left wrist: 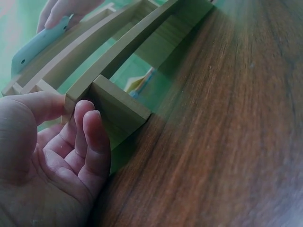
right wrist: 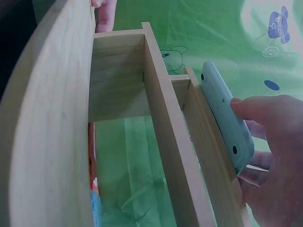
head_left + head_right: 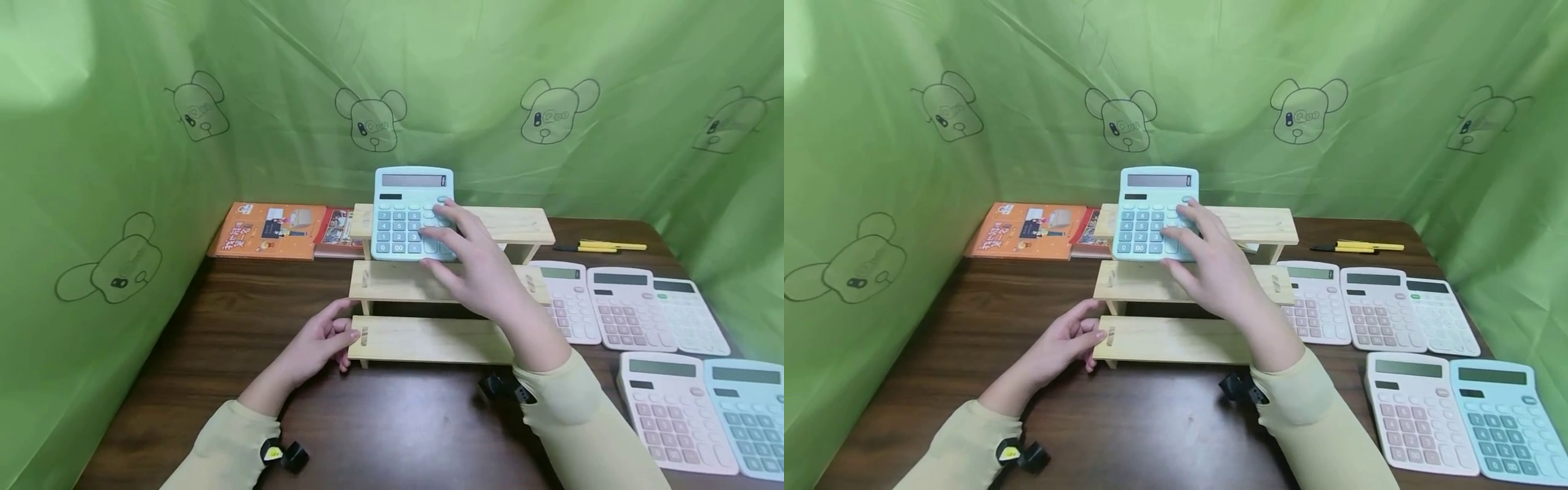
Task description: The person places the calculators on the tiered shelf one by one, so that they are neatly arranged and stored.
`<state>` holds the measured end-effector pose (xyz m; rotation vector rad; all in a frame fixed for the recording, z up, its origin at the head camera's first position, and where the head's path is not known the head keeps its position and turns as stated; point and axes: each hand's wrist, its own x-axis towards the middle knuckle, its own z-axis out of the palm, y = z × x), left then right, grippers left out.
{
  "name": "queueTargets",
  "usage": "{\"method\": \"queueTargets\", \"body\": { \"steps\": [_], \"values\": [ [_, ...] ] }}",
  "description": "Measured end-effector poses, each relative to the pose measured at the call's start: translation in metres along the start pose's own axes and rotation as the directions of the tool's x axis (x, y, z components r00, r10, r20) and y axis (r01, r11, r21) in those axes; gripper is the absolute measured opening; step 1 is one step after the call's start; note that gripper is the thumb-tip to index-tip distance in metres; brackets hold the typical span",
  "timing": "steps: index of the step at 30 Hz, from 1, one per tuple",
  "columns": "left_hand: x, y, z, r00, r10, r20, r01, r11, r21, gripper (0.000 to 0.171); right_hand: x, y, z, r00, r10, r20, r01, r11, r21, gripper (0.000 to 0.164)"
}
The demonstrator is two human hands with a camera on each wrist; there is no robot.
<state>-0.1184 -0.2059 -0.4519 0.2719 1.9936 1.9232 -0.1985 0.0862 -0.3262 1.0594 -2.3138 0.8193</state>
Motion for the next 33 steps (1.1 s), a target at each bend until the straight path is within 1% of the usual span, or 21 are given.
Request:
{"method": "queueTargets", "body": {
  "steps": [6, 12, 18, 33],
  "values": [
    [0.000, 0.002, 0.000, 1.000, -0.001, -0.005, 0.001, 1.000, 0.000, 0.055, 0.001, -0.002, 0.005, 1.000, -0.003, -0.025, 0.002, 1.000, -0.012, 0.037],
    [0.002, 0.001, -0.001, 1.000, 0.021, 0.010, -0.021, 1.000, -0.004, 0.055, 0.001, -0.001, 0.007, 0.998, 0.002, -0.056, -0.005, 0.999, -0.040, 0.036],
    [0.002, 0.000, 0.000, 1.000, 0.009, -0.001, -0.009, 1.000, 0.001, 0.058, 0.001, 0.001, 0.009, 0.997, -0.002, -0.082, -0.002, 0.999, -0.050, 0.036],
    [0.002, 0.000, -0.001, 0.999, 0.028, 0.015, -0.028, 1.000, 0.009, 0.057, 0.002, -0.002, 0.015, 0.994, 0.014, -0.106, -0.022, 0.997, -0.073, 0.035]
  ]
}}
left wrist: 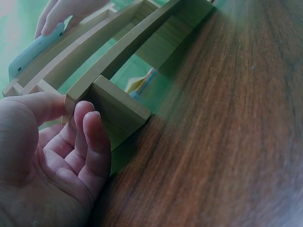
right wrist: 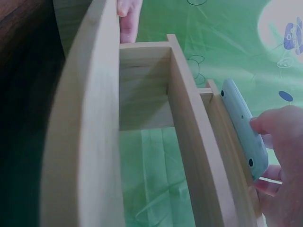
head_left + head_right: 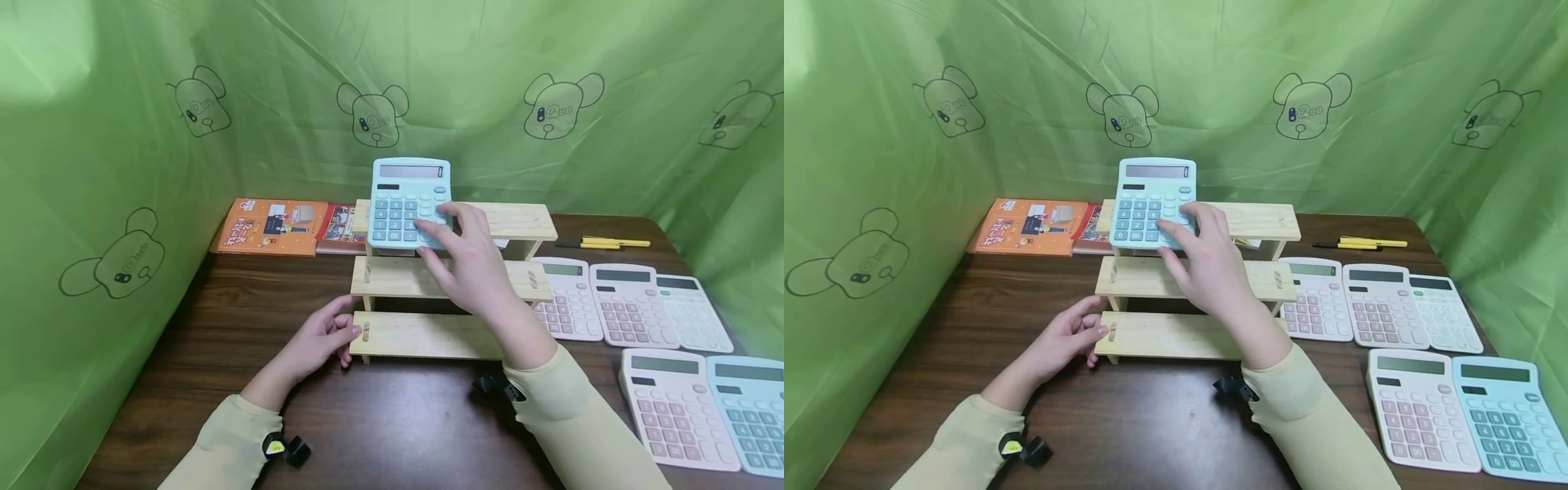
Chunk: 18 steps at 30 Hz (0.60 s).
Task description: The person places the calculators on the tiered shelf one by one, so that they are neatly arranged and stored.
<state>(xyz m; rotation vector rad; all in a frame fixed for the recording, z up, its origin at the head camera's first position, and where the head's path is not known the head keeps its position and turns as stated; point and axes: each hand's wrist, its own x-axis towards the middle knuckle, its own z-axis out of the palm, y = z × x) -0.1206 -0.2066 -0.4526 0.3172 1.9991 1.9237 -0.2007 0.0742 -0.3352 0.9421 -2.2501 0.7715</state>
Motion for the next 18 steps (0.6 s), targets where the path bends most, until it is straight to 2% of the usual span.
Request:
{"method": "queueTargets", "body": {
  "steps": [8, 18],
  "values": [
    [-0.0003, 0.0028, 0.0017, 1.000, -0.013, 0.001, 0.013, 1.000, -0.003, 0.058, 0.0002, -0.0003, 0.0043, 0.999, 0.007, -0.043, -0.007, 1.000, -0.010, 0.032],
    [-0.0014, 0.0016, -0.0010, 1.000, -0.008, -0.004, 0.008, 1.000, 0.005, 0.059, 0.0006, -0.0024, 0.0094, 0.999, 0.012, -0.046, -0.013, 1.000, -0.022, 0.033]
  ]
}}
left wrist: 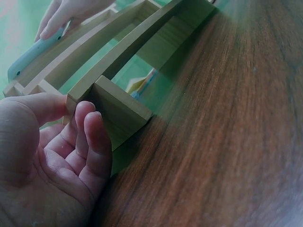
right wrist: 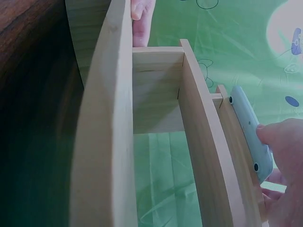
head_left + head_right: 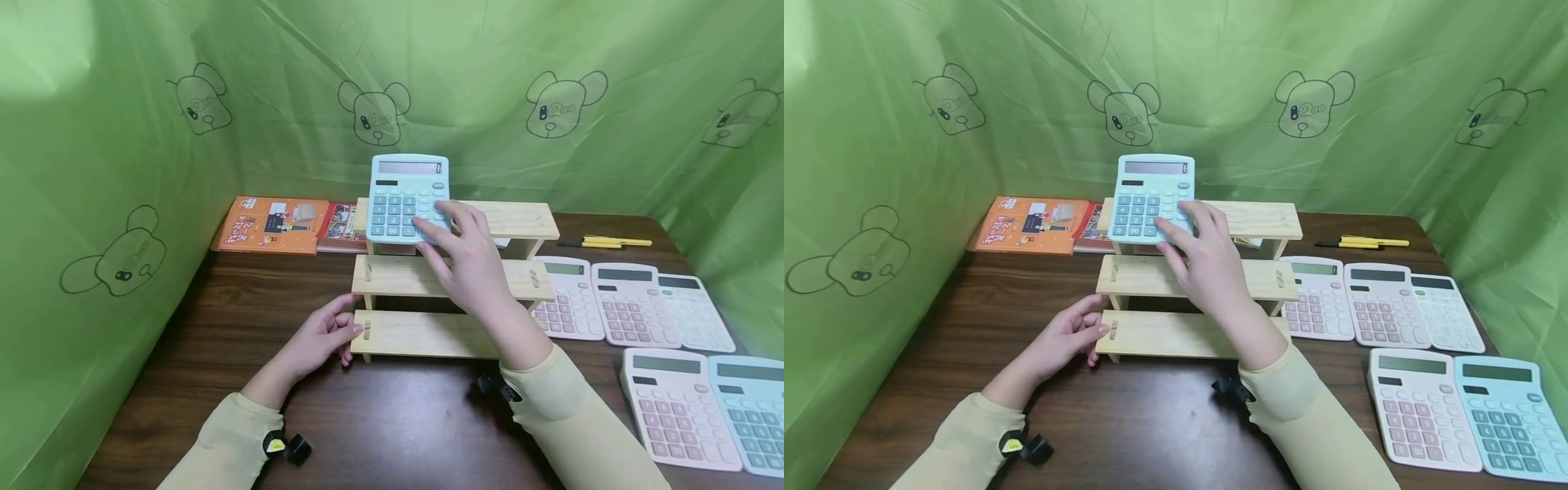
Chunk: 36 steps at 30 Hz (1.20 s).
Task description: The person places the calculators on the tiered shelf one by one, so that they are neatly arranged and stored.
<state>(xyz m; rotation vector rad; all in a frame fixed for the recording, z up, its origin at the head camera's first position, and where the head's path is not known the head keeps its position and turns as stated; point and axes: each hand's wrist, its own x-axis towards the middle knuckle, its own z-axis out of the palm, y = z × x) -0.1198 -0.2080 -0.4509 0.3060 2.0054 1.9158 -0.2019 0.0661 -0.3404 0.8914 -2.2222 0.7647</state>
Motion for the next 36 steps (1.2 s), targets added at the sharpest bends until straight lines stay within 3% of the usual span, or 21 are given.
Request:
{"method": "queueTargets", "body": {
  "steps": [10, 16, 23, 27, 29, 31, 34, 36],
  "values": [
    [-0.001, -0.002, 0.001, 1.000, 0.010, 0.007, -0.010, 1.000, 0.002, 0.059, -0.016, 0.012, -0.023, 0.993, 0.085, 0.079, -0.087, 0.996, 0.024, 0.051],
    [-0.002, -0.003, 0.002, 1.000, 0.007, 0.001, -0.007, 1.000, -0.014, 0.057, -0.044, 0.035, -0.054, 0.994, 0.052, 0.092, -0.047, 0.997, -0.058, 0.050],
    [0.003, -0.003, 0.000, 1.000, 0.008, 0.009, -0.008, 1.000, -0.024, 0.056, -0.071, 0.067, -0.088, 0.993, 0.042, 0.107, -0.029, 0.992, -0.126, 0.062],
    [0.003, 0.000, 0.001, 1.000, 0.013, 0.020, -0.012, 0.999, -0.033, 0.057, -0.079, 0.083, -0.103, 0.985, 0.139, 0.099, -0.126, 0.983, -0.130, 0.065],
    [0.002, 0.000, 0.001, 1.000, 0.002, 0.012, -0.002, 0.999, -0.032, 0.057, -0.082, 0.091, -0.111, 0.962, 0.249, 0.115, -0.232, 0.962, -0.145, 0.065],
    [0.001, -0.001, 0.002, 1.000, -0.005, 0.007, 0.005, 1.000, -0.028, 0.057, -0.085, 0.099, -0.117, 0.914, 0.380, 0.141, -0.355, 0.919, -0.174, 0.065],
    [0.001, -0.002, 0.001, 1.000, -0.014, 0.000, 0.014, 1.000, -0.023, 0.057, -0.093, 0.111, -0.120, 0.812, 0.552, 0.190, -0.508, 0.829, -0.236, 0.073],
    [0.000, -0.002, 0.001, 1.000, -0.012, 0.003, 0.012, 1.000, -0.023, 0.057, -0.101, 0.120, -0.118, 0.745, 0.621, 0.243, -0.554, 0.780, -0.291, 0.082]
  ]
}}
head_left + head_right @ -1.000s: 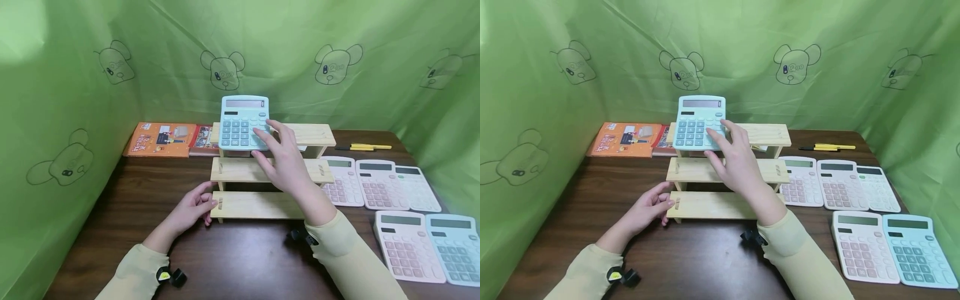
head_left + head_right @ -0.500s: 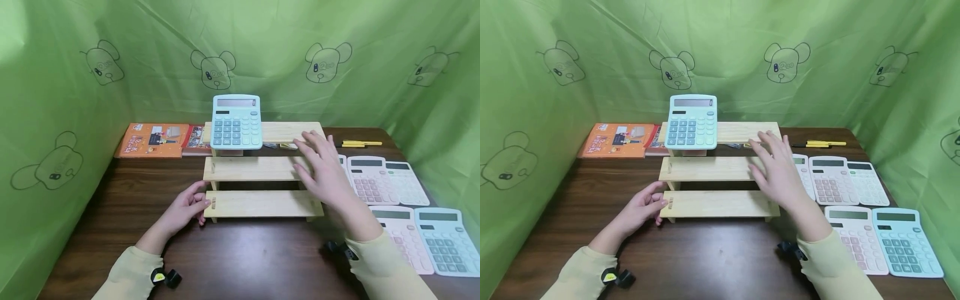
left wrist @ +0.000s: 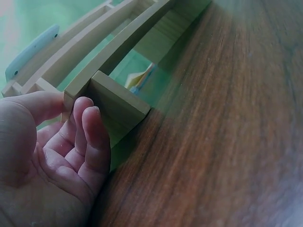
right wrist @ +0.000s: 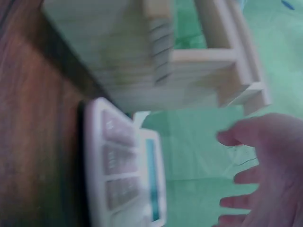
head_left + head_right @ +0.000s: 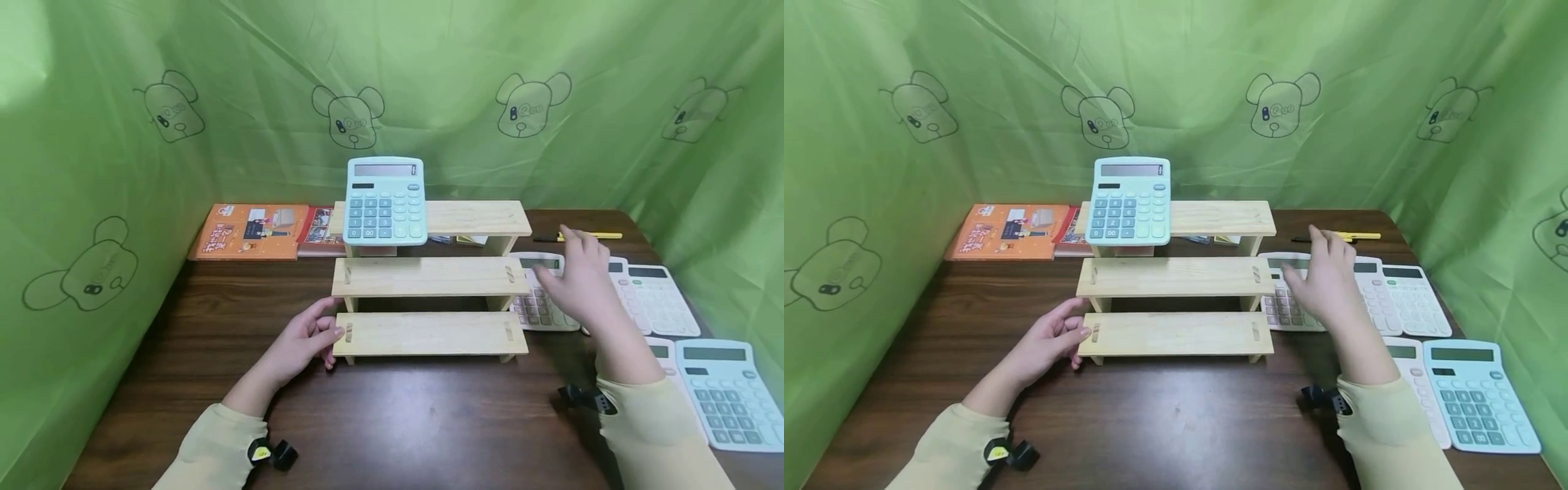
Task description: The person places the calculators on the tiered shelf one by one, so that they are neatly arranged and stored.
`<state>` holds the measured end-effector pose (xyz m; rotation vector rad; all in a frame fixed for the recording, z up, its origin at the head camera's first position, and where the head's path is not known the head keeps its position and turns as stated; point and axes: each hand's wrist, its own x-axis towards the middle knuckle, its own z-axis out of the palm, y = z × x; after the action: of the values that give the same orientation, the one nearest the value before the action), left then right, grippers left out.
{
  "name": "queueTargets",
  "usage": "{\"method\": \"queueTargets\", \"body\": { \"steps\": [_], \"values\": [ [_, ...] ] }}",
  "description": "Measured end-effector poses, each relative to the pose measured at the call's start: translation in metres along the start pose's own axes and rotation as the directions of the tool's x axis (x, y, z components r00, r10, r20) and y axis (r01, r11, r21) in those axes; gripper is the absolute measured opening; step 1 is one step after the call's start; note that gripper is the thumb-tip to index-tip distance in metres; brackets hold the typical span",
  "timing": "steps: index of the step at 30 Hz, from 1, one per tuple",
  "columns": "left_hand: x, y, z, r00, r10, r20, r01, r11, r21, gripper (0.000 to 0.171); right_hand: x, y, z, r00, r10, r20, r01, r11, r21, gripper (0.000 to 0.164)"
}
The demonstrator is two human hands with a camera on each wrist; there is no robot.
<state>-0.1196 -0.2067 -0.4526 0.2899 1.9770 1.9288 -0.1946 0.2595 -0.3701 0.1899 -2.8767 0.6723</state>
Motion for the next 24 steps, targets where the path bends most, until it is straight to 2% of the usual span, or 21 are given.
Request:
{"method": "queueTargets", "body": {
  "steps": [4, 8, 17, 24],
  "values": [
    [0.000, 0.000, 0.000, 1.000, 0.001, 0.005, -0.001, 1.000, -0.007, 0.057, 0.000, 0.014, 0.017, 0.985, 0.056, 0.161, -0.039, 0.993, -0.108, 0.096],
    [0.000, 0.000, -0.001, 1.000, 0.006, 0.008, -0.006, 1.000, -0.005, 0.057, 0.001, 0.018, 0.030, 0.968, 0.077, 0.240, -0.031, 0.982, -0.187, 0.101],
    [-0.002, -0.001, 0.000, 1.000, 0.015, 0.008, -0.015, 1.000, 0.002, 0.057, 0.000, 0.013, 0.041, 0.965, 0.094, 0.244, -0.031, 0.968, -0.251, 0.102],
    [-0.001, 0.000, 0.000, 1.000, 0.009, 0.008, -0.009, 1.000, 0.005, 0.058, 0.000, 0.010, 0.044, 0.972, 0.048, 0.231, 0.014, 0.965, -0.263, 0.088]
  ]
}}
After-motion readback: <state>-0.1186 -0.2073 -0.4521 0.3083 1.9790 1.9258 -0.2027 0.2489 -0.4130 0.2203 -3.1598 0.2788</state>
